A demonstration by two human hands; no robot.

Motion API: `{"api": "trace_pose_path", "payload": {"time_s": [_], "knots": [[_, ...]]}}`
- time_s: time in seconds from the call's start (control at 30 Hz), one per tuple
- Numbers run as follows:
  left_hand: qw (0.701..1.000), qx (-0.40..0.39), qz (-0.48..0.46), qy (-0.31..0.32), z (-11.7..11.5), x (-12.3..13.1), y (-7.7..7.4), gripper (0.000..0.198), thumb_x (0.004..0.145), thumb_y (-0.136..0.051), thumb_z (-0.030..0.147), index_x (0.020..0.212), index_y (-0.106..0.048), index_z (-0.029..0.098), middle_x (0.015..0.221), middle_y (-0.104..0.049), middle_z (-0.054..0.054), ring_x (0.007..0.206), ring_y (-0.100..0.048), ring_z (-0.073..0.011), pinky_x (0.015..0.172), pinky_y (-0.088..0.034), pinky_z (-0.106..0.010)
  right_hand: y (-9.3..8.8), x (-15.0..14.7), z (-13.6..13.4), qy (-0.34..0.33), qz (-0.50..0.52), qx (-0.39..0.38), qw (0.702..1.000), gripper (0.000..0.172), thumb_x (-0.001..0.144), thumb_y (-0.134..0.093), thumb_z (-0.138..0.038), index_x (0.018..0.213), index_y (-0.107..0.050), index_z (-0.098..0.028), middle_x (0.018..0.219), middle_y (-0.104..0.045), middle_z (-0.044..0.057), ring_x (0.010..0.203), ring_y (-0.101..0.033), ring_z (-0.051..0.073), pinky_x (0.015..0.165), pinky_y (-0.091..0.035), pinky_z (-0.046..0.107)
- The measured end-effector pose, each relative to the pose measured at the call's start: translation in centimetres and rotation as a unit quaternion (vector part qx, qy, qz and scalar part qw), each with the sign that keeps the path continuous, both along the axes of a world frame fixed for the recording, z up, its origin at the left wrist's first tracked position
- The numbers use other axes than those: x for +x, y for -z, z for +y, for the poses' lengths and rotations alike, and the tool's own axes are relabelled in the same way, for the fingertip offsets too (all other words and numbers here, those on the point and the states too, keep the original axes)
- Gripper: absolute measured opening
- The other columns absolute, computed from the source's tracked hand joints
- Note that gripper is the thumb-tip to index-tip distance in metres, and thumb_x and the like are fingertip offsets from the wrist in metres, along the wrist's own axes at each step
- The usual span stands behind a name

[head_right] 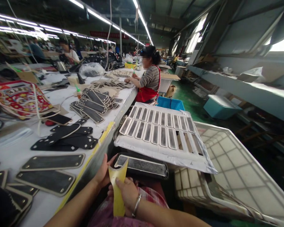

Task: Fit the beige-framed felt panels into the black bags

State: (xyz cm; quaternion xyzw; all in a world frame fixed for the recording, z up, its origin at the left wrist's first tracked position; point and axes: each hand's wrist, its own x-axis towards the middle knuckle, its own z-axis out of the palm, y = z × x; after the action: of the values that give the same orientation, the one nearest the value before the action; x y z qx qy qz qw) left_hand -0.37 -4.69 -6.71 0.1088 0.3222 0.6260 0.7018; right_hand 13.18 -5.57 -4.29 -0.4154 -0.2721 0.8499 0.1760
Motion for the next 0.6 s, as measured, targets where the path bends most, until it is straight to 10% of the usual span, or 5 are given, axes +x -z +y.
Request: {"api": "trace_pose_path", "payload": {"time_s": [0.6], "knots": [[0.994,-0.077,0.074,-0.031,1.2,0.7,1.0,0.066,0.082,-0.031,0.066,0.134,-0.038,0.026,0.119,-0.06,-0.007,0.105,-0.057,-0.0239,0.09,-0.043,-0.033,4.7,-2.2,2.0,-0.127,0.118,-0.133,0.976,0.04,0.056,-0.074,-0.053,0.068,-0.063,-0.016,0.064,-0.061,0.0,0.068,-0.063,0.022,0.083,-0.04,0.047]]}}
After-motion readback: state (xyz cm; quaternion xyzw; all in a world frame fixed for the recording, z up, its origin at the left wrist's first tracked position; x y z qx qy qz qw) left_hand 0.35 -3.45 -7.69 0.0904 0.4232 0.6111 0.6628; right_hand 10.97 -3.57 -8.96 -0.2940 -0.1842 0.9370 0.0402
